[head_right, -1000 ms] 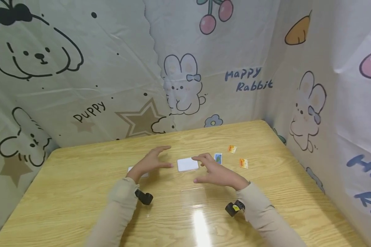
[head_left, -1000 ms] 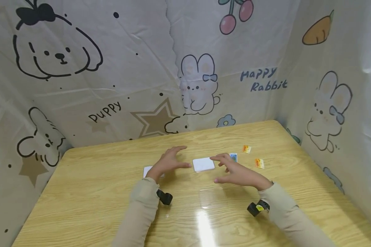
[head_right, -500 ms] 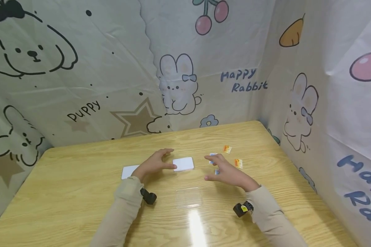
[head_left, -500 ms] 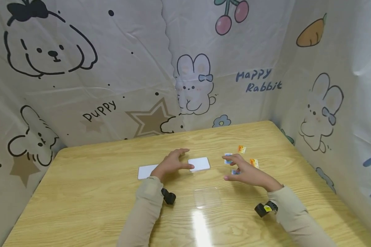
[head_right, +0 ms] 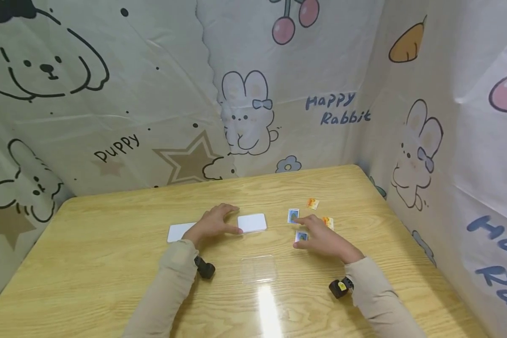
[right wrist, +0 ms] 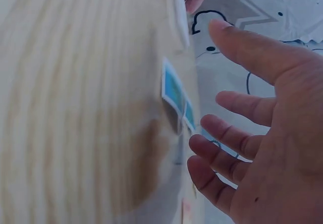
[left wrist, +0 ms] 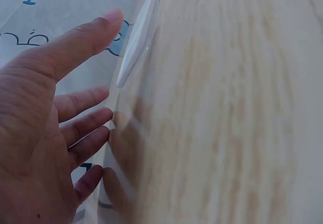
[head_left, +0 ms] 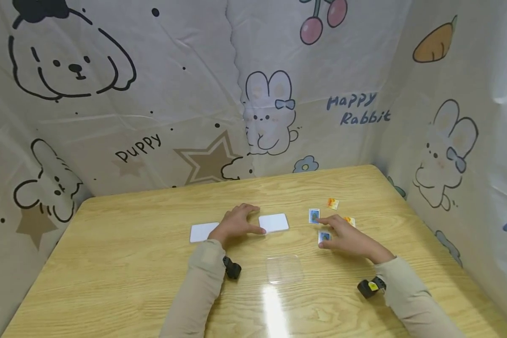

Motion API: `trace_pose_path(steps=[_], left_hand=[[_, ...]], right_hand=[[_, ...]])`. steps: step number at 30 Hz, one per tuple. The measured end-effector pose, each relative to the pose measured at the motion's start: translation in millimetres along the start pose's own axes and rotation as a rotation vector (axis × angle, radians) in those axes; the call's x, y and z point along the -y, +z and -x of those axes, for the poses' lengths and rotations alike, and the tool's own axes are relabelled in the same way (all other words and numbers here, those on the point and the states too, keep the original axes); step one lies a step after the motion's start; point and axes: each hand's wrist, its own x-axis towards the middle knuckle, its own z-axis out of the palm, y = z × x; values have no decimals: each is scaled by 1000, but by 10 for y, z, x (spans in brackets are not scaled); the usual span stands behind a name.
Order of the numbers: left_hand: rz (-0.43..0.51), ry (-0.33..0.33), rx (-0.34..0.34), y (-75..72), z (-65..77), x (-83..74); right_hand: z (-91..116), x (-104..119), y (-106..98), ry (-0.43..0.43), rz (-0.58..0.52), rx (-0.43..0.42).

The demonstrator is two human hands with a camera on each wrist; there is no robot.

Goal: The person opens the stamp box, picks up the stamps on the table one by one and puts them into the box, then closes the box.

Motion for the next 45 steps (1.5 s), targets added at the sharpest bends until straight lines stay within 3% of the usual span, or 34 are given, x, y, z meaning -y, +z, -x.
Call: trace_pose_path(steps=[10, 19, 45], left_hand=[[-33, 28, -24, 40, -32, 25], [-46, 39, -44, 72, -40, 56], [-19, 31, -56, 95, -29, 68]], right_hand=[[10, -90, -6, 34, 58, 20], [48, -88, 22, 37, 166, -14], [17, -110, 106, 48, 142, -52]])
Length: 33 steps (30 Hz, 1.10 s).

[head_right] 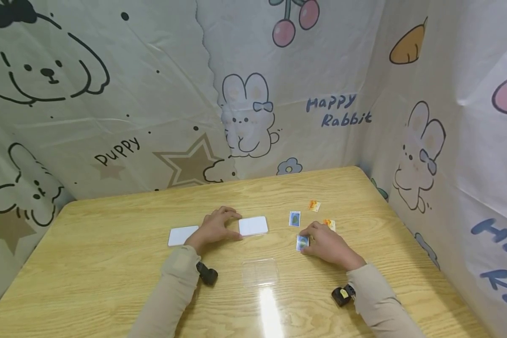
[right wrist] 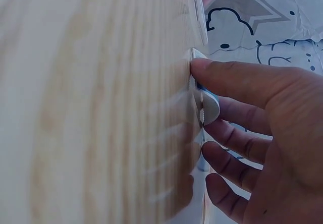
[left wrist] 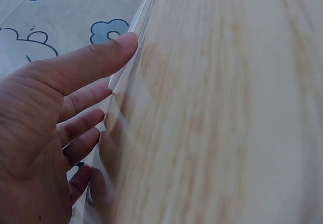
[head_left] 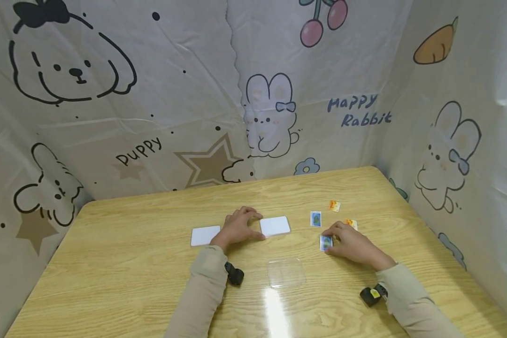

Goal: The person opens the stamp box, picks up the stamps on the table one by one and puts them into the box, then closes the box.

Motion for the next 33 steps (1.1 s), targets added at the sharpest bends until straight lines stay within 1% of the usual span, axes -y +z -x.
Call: trace_pose_path(steps=[7, 14, 20, 26, 33], left_hand=[[12, -4, 4, -1, 13, 16], [20, 5, -5, 18, -4, 52], [22, 16, -7, 13, 0, 23], [17, 2, -5, -3, 3, 9], [18, -4, -4, 17, 1, 23]], right_hand=[[-18, 58, 5, -12, -16, 13], [-129, 158, 7, -41, -75, 22], [-271, 257, -6, -81, -79, 21], [-448, 431, -43, -121, -98, 38], [-712, 600, 30, -133, -130, 73]])
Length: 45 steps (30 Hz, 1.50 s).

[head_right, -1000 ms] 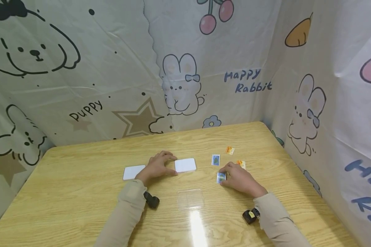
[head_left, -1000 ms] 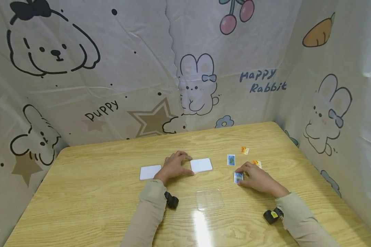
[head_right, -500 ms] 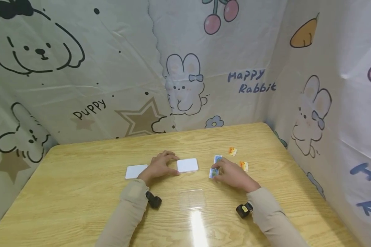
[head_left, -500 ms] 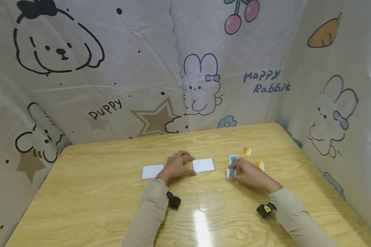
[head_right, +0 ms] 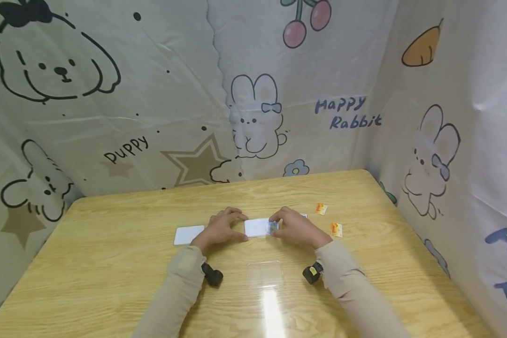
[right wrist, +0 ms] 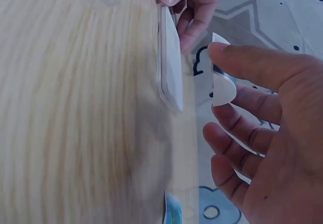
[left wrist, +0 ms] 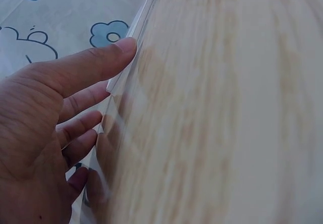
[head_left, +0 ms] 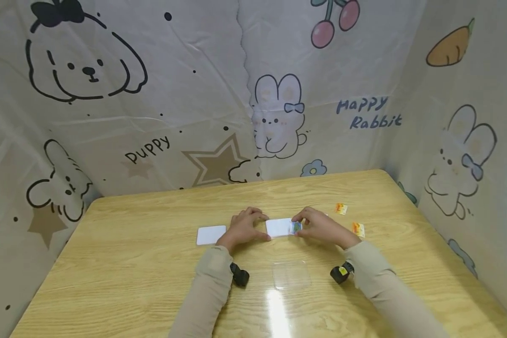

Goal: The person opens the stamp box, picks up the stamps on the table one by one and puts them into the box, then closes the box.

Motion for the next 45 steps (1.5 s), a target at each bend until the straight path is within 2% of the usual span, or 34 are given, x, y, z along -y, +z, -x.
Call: trace_pose_path(steps=[10, 17, 30, 45], left_hand=[[-15, -3, 1, 34, -3, 10], [-9, -10, 13, 39, 3, -12], [-20, -6, 10, 53, -18, 19], [-30, -8, -6, 32, -48, 39]], right_hand=[[-250, 54, 183, -59, 2, 66], [-363, 95, 260, -67, 62, 75], [-467, 177, 336, 0, 91, 97], [-486, 168, 304, -31, 127, 91]])
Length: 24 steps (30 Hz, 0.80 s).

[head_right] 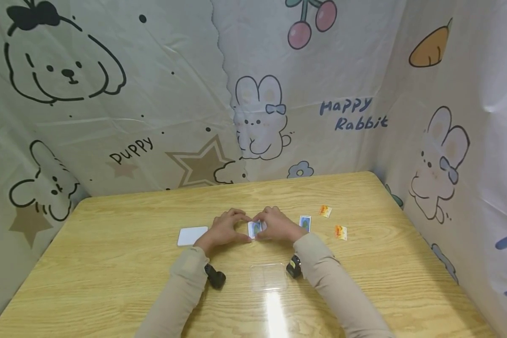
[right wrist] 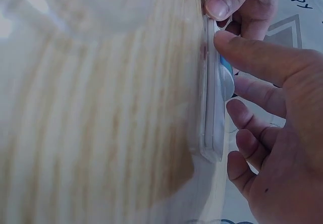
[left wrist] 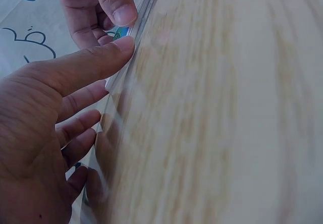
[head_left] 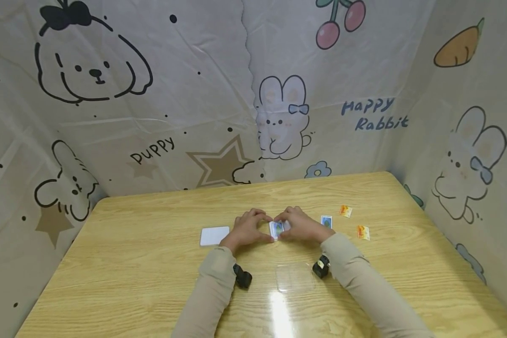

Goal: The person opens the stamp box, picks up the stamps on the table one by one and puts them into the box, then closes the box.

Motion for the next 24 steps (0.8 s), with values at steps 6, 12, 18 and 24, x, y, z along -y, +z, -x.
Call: trace_pose_path(steps=[6, 12, 18, 24], left_hand=[[5, -4, 4, -5, -2, -4], [6, 0, 6, -6, 0, -9], [0, -3, 6, -13, 3, -26], [5, -6, 8, -10, 10, -28]], right_hand=[[37, 9, 3, 19, -8, 1], [104, 40, -65, -38, -29, -5], [173, 23, -138, -38, -58, -13], [232, -106, -192, 8, -70, -43]])
